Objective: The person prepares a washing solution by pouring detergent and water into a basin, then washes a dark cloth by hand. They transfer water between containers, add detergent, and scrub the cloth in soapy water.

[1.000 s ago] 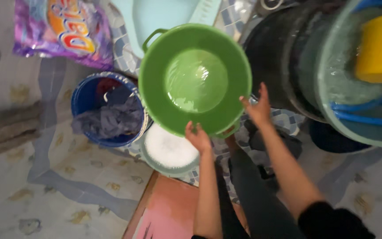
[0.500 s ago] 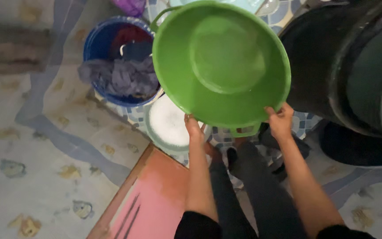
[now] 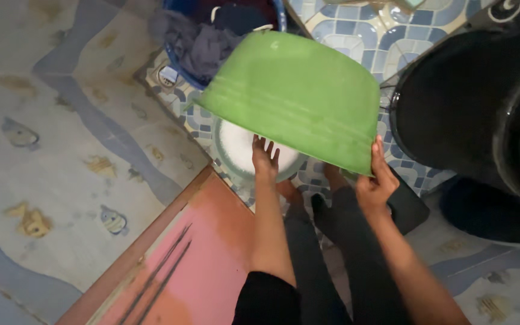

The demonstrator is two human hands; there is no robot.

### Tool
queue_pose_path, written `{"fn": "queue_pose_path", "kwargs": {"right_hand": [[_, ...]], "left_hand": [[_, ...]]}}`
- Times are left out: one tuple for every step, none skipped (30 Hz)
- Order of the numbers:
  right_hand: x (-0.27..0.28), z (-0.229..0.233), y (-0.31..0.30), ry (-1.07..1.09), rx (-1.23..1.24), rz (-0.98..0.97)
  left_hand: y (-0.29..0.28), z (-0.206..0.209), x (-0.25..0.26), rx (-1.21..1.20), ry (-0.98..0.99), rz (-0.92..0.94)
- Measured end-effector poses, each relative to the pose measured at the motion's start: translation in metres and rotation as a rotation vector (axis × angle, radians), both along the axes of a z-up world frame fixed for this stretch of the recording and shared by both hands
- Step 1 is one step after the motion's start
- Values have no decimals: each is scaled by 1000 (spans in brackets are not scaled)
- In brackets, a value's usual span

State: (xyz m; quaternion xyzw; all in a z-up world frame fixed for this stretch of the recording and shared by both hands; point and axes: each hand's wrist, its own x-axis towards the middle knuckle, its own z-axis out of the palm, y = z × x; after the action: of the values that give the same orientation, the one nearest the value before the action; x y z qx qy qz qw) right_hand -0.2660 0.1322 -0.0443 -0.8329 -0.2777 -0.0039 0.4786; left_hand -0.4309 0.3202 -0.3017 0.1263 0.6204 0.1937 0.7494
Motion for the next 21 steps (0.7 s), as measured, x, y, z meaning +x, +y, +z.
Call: {"fn": "queue_pose_path", "kwargs": {"right_hand": [[-4,-1,1,17,-4,2],[-9,-2,1,34,-10,2],[-13,-5,1,32,-10,7],[-17,-7,2,30,-10,9],[-20,-10,2,27,-9,12],[-23,-13,2,34,-6,7],[-25,-15,1,41,-3,2],[-28,-18,1,49,-1,-4],[-29,-20,0,40,-13,4],[-30,-22,-1,31,-27,10],[-30,-23,-1,22,-40,17],[-30,-25,-1,1,-18,32],[-29,-26,0,-20,4,47],[-29,-26,1,-41,26,60],[-29,-27,3,-42,24,66],[-29,-28,6,-45,22,69],[-28,-28,9,-48,20,72],[-28,-30,14,32,56,53],[-28,-32,19,111,92,34],[-27,-35,22,192,125,13],[-23,-39,25,271,160,-36]], "left_hand": [[3,1,-4,-5,-2,3],[4,2,-9,-12,-4,5],[4,2,-15,-13,14,-1],[4,2,-20,-14,30,-9],[2,1,-26,-15,46,-17],[0,0,-31,2,41,-34],[-3,-3,-36,18,37,-52],[-7,-5,-40,35,34,-69],[-11,-7,-43,20,49,-71],[-16,-10,-45,6,63,-74],[-20,-12,-47,-9,78,-78],[-23,-14,-47,-18,69,-88],[-26,-15,-47,-28,60,-98],[-28,-16,-45,-38,51,-109],[-31,-17,-43,-60,58,-136],[-34,-18,-38,-81,63,-166],[-36,-20,-33,-102,68,-196],[-36,-21,-28,-102,78,-197],[-35,-23,-22,-103,88,-198],[-35,-24,-17,-106,100,-201],[-34,-24,-11,25,234,-193]]}}
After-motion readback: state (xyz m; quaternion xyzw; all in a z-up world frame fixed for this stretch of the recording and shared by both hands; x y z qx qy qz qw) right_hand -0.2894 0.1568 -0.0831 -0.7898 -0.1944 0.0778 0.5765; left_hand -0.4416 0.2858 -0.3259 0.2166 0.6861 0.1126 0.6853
